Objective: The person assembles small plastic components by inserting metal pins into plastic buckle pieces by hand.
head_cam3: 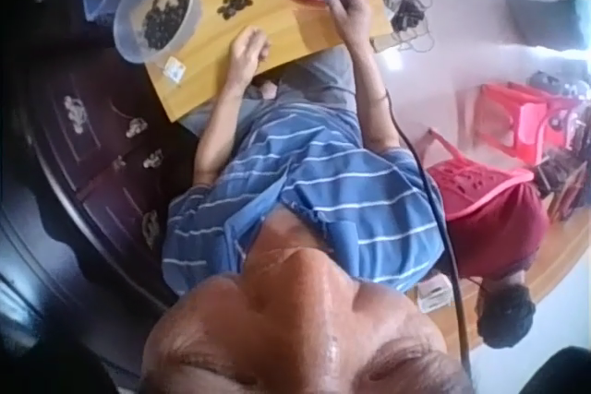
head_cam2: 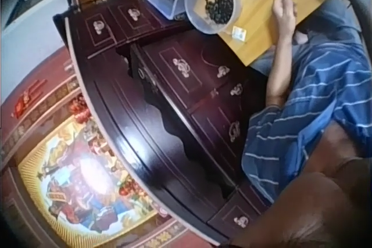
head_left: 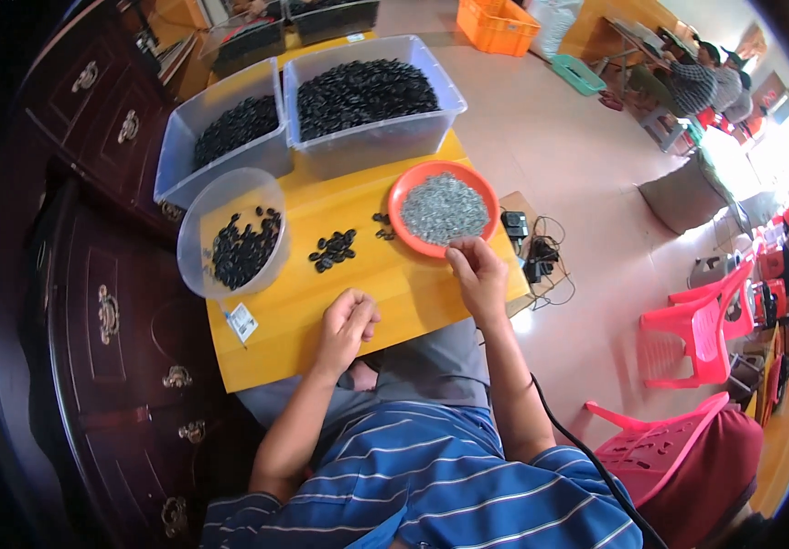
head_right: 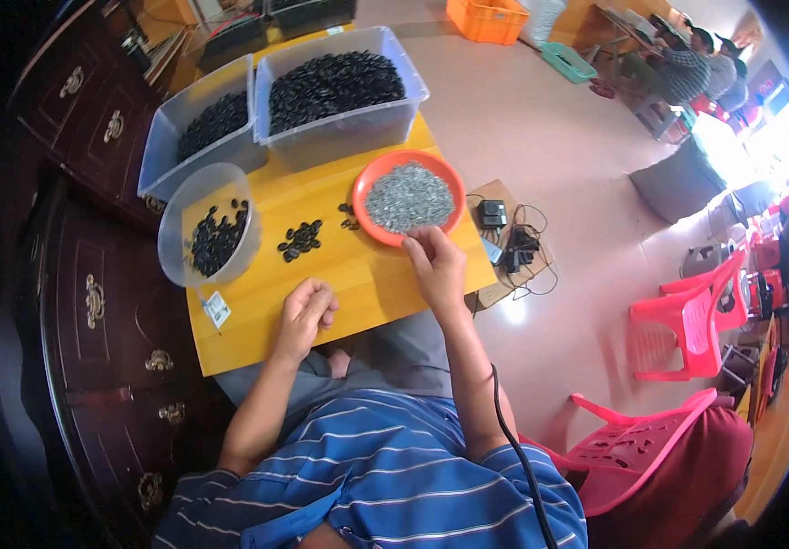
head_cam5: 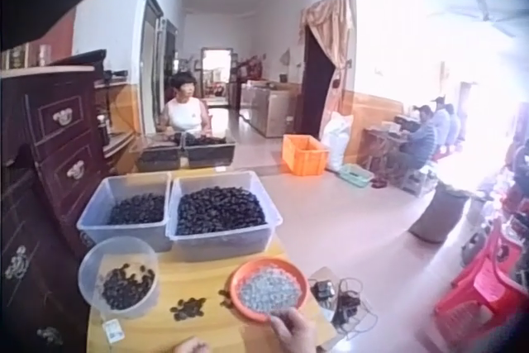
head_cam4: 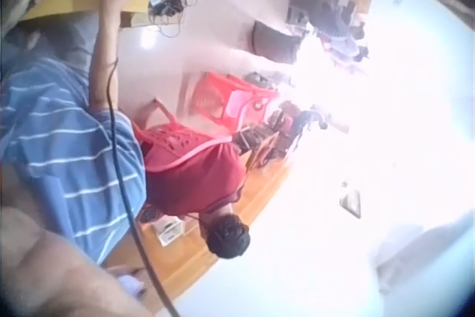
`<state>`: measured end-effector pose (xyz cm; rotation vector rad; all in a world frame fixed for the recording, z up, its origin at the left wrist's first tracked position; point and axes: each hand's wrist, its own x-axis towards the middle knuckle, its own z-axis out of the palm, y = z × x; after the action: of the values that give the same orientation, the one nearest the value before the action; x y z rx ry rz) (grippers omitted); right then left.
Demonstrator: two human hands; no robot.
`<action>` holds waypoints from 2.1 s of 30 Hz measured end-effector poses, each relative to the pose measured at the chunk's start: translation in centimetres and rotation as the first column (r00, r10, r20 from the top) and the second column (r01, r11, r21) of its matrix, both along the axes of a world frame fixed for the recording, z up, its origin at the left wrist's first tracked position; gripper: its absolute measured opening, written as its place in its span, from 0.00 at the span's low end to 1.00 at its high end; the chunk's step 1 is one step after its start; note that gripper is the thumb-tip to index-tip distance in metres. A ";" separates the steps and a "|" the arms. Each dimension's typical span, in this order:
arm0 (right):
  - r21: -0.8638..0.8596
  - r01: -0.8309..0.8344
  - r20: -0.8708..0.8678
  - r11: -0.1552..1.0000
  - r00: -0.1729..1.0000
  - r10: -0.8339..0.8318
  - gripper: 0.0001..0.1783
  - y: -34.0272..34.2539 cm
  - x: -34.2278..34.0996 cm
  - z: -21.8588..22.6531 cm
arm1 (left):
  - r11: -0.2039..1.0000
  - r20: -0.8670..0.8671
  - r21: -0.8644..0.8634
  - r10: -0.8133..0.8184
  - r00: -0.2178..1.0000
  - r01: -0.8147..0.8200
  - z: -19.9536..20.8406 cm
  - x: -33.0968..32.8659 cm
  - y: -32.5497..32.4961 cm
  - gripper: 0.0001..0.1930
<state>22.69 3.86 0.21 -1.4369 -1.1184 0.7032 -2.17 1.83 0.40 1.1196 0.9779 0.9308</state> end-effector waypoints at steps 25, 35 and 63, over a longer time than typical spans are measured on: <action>-0.056 -0.347 -0.387 0.936 0.872 0.300 0.07 -3.8 -6.1 -3.0 | 0.991 -0.086 0.120 -0.045 0.995 0.055 -2.1 2.3 1.7 0.05; -0.058 -0.355 -0.382 0.933 0.871 0.308 0.06 -3.6 -6.0 -3.1 | 0.991 -0.051 0.114 -0.057 0.997 0.062 -2.1 2.0 1.8 0.06; -0.018 -0.281 -0.455 0.959 0.857 0.243 0.06 -3.0 -6.7 -3.3 | 0.816 -0.570 0.578 0.426 0.702 -0.027 0.0 -3.0 5.9 0.16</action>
<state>16.04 0.87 -3.08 -1.1134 -0.9298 1.2231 -5.18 7.70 0.36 1.9394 1.5519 1.0535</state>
